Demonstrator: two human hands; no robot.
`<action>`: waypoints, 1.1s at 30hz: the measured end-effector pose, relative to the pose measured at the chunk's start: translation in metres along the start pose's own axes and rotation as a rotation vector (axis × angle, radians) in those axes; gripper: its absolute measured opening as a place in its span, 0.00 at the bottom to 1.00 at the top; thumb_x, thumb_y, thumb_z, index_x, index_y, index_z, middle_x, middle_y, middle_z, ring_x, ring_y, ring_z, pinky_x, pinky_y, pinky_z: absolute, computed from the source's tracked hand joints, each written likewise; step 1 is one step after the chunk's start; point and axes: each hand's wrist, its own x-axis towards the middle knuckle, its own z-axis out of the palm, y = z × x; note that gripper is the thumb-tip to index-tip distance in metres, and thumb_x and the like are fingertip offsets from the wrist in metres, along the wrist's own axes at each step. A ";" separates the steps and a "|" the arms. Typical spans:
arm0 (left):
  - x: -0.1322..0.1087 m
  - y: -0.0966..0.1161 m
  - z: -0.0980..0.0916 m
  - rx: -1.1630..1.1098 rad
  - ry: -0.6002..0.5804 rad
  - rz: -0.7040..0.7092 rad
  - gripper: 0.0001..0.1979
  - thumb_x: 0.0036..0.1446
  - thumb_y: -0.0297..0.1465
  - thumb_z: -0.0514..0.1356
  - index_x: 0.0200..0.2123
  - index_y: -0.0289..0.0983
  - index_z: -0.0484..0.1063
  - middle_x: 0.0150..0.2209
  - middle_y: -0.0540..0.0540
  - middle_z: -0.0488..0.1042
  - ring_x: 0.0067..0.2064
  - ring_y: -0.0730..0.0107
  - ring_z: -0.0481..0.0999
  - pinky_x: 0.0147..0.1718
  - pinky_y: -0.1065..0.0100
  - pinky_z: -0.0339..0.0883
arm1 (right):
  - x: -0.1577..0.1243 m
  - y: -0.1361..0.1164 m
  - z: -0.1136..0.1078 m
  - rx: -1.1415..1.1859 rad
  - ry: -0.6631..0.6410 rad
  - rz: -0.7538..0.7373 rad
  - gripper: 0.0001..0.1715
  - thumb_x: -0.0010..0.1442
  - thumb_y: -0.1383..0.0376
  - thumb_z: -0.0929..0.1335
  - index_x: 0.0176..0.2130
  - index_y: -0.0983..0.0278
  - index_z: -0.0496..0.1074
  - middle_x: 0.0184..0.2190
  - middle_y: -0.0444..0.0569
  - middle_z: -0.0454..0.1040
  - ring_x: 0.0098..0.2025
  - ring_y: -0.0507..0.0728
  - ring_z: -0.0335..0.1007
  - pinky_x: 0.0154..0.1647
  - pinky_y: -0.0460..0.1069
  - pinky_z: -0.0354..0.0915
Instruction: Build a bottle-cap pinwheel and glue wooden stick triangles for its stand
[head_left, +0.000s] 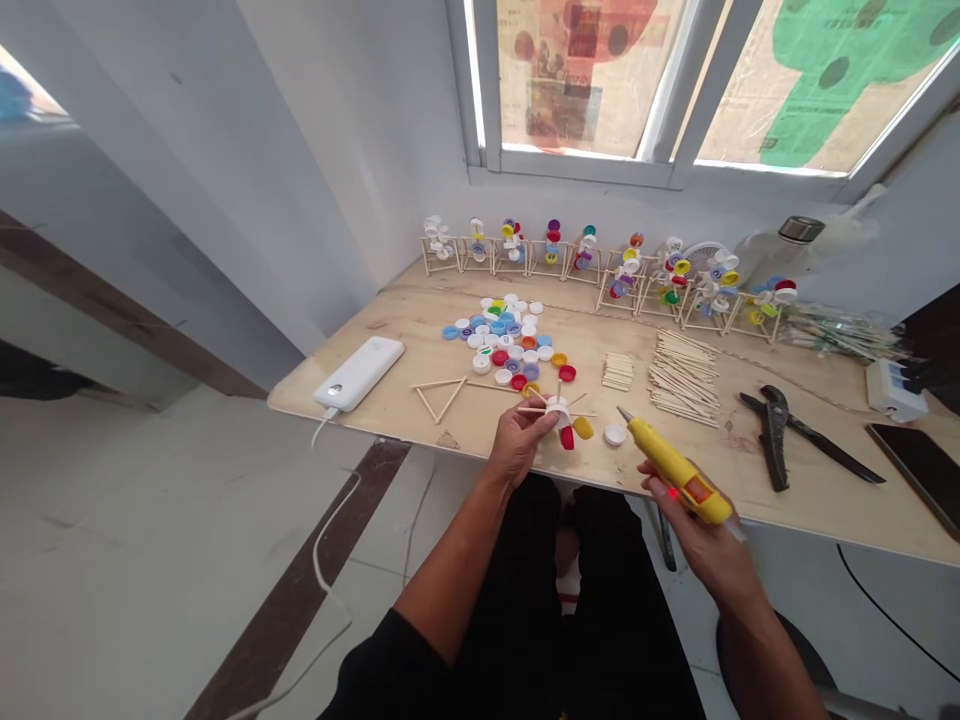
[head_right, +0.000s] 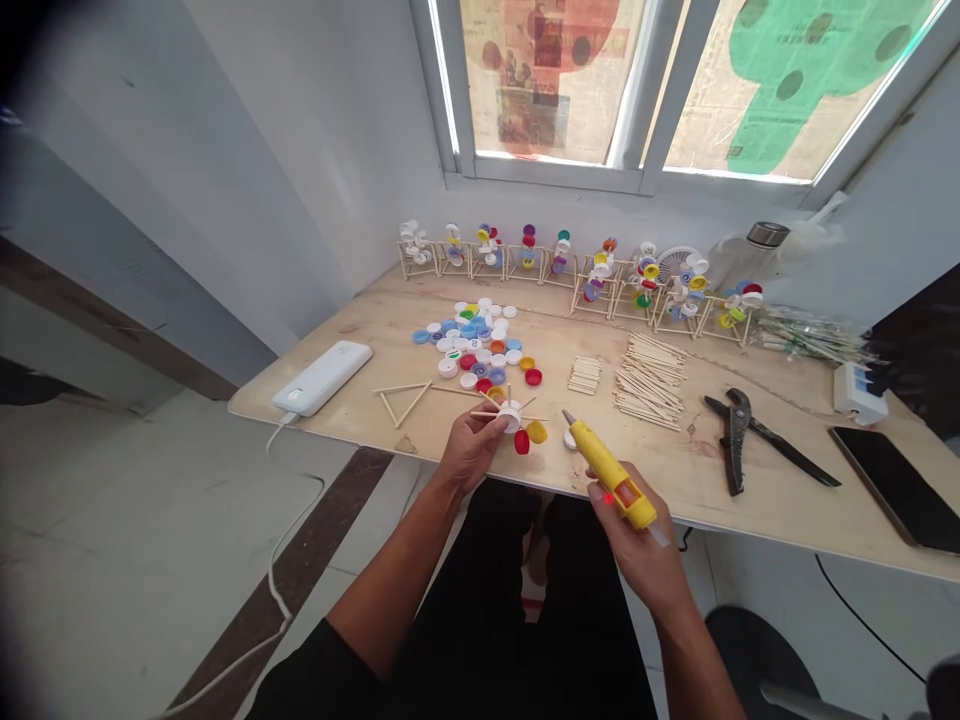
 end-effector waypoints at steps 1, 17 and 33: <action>0.000 0.000 0.000 0.006 0.000 -0.003 0.12 0.38 0.30 0.72 0.28 0.35 0.74 0.28 0.51 0.74 0.33 0.74 0.72 0.39 0.70 0.62 | 0.001 -0.001 0.002 -0.030 -0.026 -0.039 0.16 0.58 0.56 0.66 0.44 0.62 0.70 0.38 0.50 0.74 0.39 0.58 0.71 0.39 0.51 0.69; 0.000 0.000 -0.002 0.048 0.004 -0.014 0.14 0.37 0.31 0.72 0.30 0.35 0.75 0.31 0.49 0.76 0.35 0.72 0.74 0.41 0.69 0.64 | 0.000 -0.009 0.024 -0.240 0.016 -0.162 0.06 0.60 0.61 0.63 0.37 0.61 0.66 0.30 0.46 0.69 0.30 0.53 0.66 0.30 0.47 0.62; -0.001 0.000 -0.005 0.082 -0.003 -0.051 0.19 0.36 0.30 0.72 0.35 0.35 0.73 0.30 0.49 0.77 0.33 0.70 0.76 0.38 0.69 0.67 | 0.001 -0.003 0.043 -0.345 0.097 -0.225 0.07 0.60 0.61 0.62 0.31 0.60 0.63 0.26 0.44 0.66 0.27 0.53 0.62 0.29 0.48 0.58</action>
